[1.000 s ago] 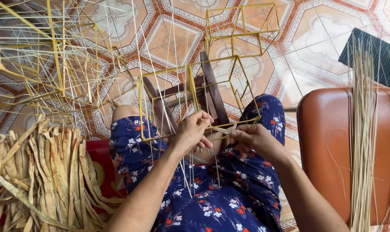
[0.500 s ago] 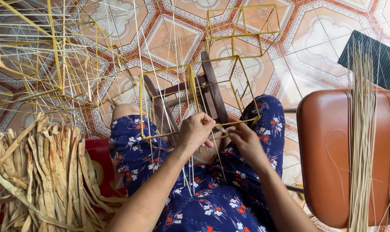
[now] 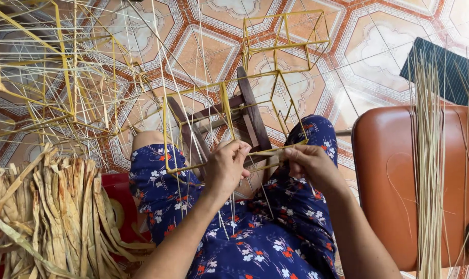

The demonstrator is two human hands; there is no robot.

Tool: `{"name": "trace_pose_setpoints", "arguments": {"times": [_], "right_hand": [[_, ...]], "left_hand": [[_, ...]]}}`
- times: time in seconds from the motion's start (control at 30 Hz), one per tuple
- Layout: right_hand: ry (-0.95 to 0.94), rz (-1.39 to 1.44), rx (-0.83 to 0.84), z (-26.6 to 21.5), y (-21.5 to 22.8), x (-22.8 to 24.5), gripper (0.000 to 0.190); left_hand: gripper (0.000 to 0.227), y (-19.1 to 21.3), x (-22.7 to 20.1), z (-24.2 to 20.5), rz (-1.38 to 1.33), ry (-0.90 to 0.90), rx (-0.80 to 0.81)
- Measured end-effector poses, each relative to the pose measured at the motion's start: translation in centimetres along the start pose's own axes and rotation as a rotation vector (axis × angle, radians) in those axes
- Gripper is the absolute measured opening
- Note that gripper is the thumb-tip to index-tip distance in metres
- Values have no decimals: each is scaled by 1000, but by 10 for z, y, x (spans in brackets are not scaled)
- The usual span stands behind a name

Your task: Assembling and weaving thin bamboo strips into a cubic frame structure for lanterns or handicrafts.

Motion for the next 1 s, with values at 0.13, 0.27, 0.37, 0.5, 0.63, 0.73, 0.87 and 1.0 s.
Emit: {"name": "trace_pose_setpoints", "arguments": {"times": [0.13, 0.27, 0.37, 0.5, 0.63, 0.73, 0.87, 1.0], "right_hand": [[-12, 336, 172, 3, -28, 19, 26], [-5, 362, 92, 28, -34, 11, 28], [-20, 353, 57, 39, -37, 0, 30], [52, 345, 107, 20, -52, 24, 39], [433, -107, -128, -42, 2, 82, 39], [588, -406, -636, -107, 131, 80, 21], [506, -865, -1034, -191, 202, 80, 18], [291, -1157, -1159, -213, 236, 47, 22]], "left_hand": [[15, 36, -55, -31, 332, -451, -484], [17, 23, -31, 4, 188, -187, -182], [20, -16, 0, 21, -185, 144, 271], [21, -39, 8, 20, -244, 249, 444], [25, -54, 24, 23, -143, 239, 395], [25, -50, 19, 21, -104, 237, 321], [27, -45, 12, 19, -23, 229, 274], [26, -43, 11, 19, 1, 213, 267]]}}
Point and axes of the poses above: each hand's wrist, its own z-axis towards the middle knuckle, its own y-axis out of the back of the hand, x = y × z, the point moved 10 cm from there along z, towards the middle knuckle, and after that the axes turned 10 degrees about z, right-handed, at the moved point
